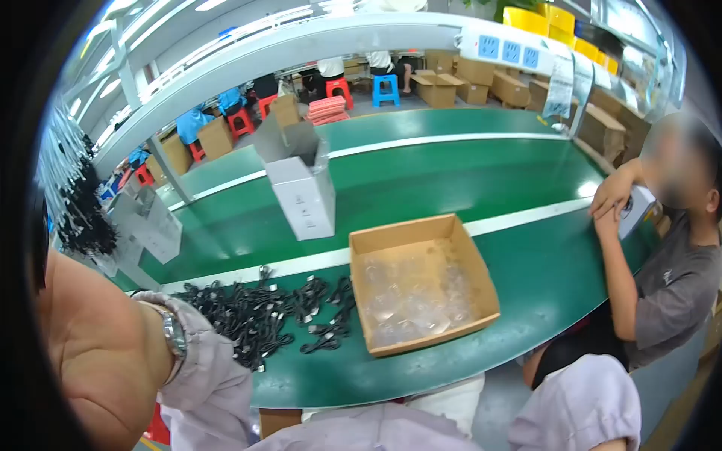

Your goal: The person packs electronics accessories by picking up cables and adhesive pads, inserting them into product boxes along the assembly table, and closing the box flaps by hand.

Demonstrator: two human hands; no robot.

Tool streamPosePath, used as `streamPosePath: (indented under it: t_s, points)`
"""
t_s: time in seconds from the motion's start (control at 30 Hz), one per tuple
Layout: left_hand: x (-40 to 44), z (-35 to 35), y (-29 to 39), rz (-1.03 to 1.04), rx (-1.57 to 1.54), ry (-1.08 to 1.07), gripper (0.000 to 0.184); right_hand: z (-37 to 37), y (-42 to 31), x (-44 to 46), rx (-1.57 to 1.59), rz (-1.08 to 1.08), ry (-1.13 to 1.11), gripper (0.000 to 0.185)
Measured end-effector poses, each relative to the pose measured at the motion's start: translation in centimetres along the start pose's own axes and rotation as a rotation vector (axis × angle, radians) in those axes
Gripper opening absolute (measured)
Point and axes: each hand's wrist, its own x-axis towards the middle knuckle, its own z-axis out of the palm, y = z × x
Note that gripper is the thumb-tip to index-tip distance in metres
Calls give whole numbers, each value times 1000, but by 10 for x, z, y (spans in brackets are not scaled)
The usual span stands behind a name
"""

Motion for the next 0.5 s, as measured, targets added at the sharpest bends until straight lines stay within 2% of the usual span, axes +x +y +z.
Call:
streamPosePath:
  t_s: [0.27,0.5]
  points:
    - [4,-21,11,-32,37,24,44,11,8,9,5,-35,-18,31]
    - [24,-38,23,-15,183,41,39,2,15,13,-56,-33,69,33]
